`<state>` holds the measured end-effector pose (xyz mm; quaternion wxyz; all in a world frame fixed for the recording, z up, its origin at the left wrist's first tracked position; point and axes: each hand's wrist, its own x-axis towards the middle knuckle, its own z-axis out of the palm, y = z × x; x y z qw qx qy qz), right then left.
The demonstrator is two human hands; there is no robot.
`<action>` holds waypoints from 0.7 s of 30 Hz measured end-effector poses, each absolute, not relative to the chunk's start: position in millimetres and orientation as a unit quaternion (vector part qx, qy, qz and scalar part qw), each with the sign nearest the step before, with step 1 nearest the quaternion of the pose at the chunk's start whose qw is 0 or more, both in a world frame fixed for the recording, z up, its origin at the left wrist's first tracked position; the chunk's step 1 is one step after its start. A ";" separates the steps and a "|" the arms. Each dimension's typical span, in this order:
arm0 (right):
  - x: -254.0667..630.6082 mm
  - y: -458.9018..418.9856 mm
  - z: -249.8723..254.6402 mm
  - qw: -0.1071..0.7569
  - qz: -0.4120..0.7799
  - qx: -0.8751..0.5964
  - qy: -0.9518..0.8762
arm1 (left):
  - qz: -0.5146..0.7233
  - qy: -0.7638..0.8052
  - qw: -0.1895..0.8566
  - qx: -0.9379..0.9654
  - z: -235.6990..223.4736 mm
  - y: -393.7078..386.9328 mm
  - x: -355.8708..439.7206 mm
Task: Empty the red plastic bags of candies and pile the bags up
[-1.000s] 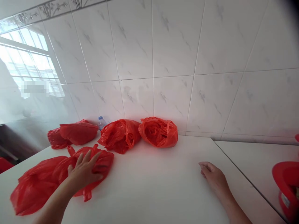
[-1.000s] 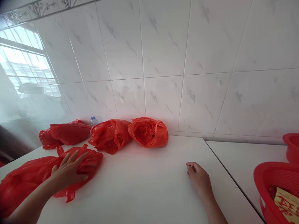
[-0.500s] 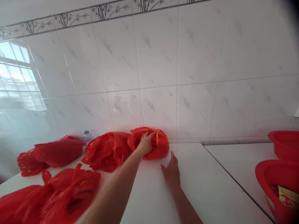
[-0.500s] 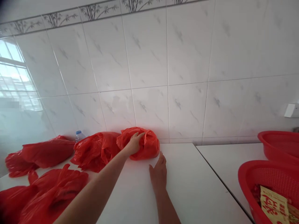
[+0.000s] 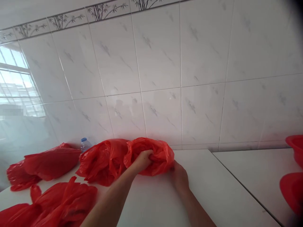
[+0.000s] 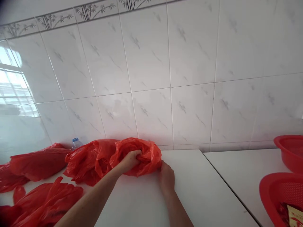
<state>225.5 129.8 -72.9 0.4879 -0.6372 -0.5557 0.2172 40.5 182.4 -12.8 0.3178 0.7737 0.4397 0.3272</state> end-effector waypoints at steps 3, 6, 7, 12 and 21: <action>228.0 128.8 -76.0 0.485 0.219 -0.653 -0.539 | 0.369 0.422 0.319 0.764 -0.6 184.3 29.0; 229.8 128.2 -76.2 0.487 0.209 -0.668 -0.522 | 0.462 0.399 0.312 0.728 9.7 178.8 26.8; 230.2 128.3 -75.9 0.486 0.205 -0.674 -0.517 | 0.500 0.391 0.308 0.709 12.8 175.8 26.9; 231.3 130.7 -75.5 0.476 0.193 -0.708 -0.485 | 0.677 0.355 0.287 0.577 35.3 164.7 22.8; 232.8 132.5 -80.2 0.500 0.201 -0.691 -0.482 | 0.779 0.270 0.292 0.484 105.9 152.0 6.1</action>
